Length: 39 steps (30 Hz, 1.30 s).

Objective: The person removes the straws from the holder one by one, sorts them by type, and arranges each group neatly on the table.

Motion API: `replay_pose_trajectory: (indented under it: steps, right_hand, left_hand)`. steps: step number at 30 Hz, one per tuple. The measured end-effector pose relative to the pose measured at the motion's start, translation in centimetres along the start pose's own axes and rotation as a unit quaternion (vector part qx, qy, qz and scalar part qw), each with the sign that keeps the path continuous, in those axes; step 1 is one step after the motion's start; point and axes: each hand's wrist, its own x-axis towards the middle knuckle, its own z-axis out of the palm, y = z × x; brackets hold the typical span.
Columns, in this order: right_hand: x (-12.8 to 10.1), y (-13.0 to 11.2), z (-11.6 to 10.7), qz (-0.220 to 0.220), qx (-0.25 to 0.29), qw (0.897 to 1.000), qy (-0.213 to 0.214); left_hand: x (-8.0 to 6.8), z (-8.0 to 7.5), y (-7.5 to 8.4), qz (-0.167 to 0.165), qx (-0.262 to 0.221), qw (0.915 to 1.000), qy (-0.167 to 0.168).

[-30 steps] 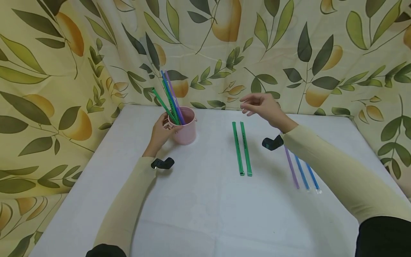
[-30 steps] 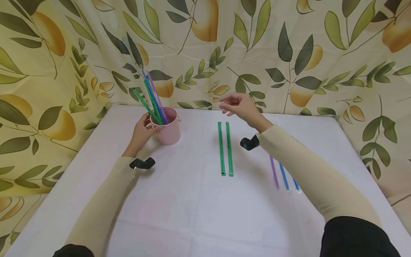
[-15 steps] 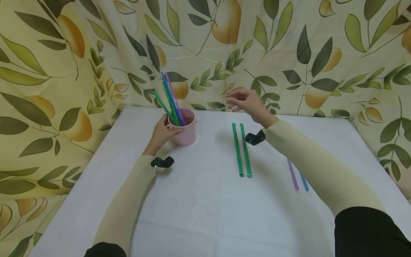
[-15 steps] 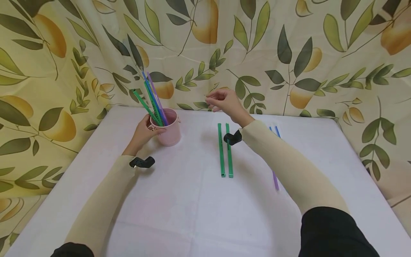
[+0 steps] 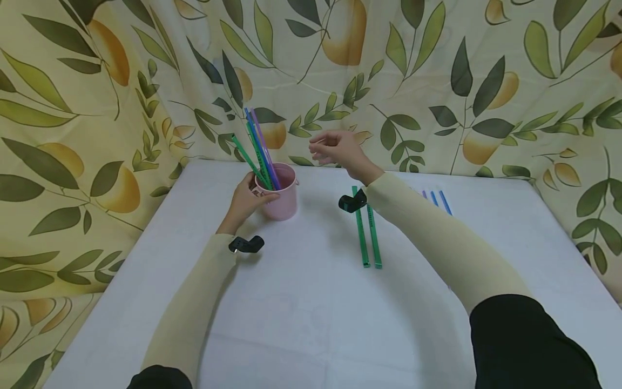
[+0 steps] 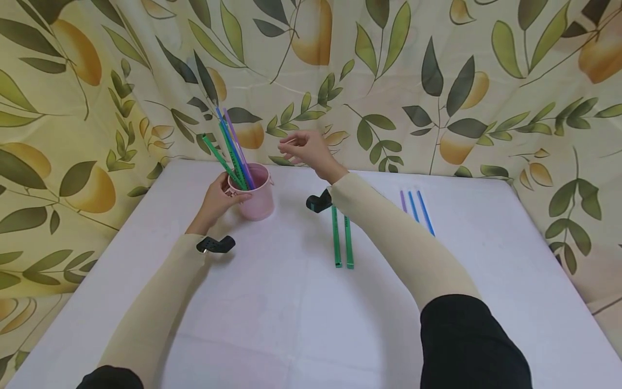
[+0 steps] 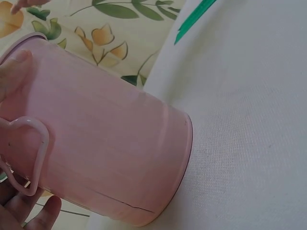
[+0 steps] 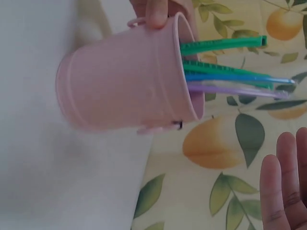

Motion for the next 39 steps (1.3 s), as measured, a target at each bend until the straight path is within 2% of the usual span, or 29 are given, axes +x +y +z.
replay_pose_trajectory:
  steps: [2, 6, 15, 25, 28, 34, 39]
  right_hand:
    - [0.4, -0.2, 0.9, -0.003, -0.009, 1.000, -0.007]
    - [1.2, -0.5, 2.3, -0.007, -0.016, 1.000, -0.024]
    - [2.7, -1.3, 5.2, -0.002, -0.010, 0.999, -0.050]
    - [3.9, -2.0, 8.3, -0.001, -0.030, 0.996, -0.078]
    - [4.2, -2.4, 9.0, -0.005, -0.029, 0.996, -0.083]
    - [4.9, -2.7, 9.9, -0.010, -0.046, 0.994, -0.099]
    - [5.1, -2.6, 10.3, -0.003, -0.077, 0.992, -0.103]
  left_hand:
    - [-0.5, 0.0, 0.6, 0.004, 0.000, 1.0000, -0.001]
    - [-0.7, 0.1, 0.8, 0.003, -0.003, 1.0000, -0.001]
    - [-0.5, -0.1, 0.8, 0.001, -0.011, 0.9999, -0.001]
    - [-0.8, 0.1, 0.7, -0.006, -0.020, 0.9998, -0.007]
    - [-0.5, 0.2, 0.2, -0.004, -0.027, 0.9996, -0.008]
    - [1.1, 0.3, -2.3, -0.009, -0.040, 0.9992, -0.005]
    - [1.2, 0.4, -2.9, 0.010, -0.035, 0.9993, 0.003]
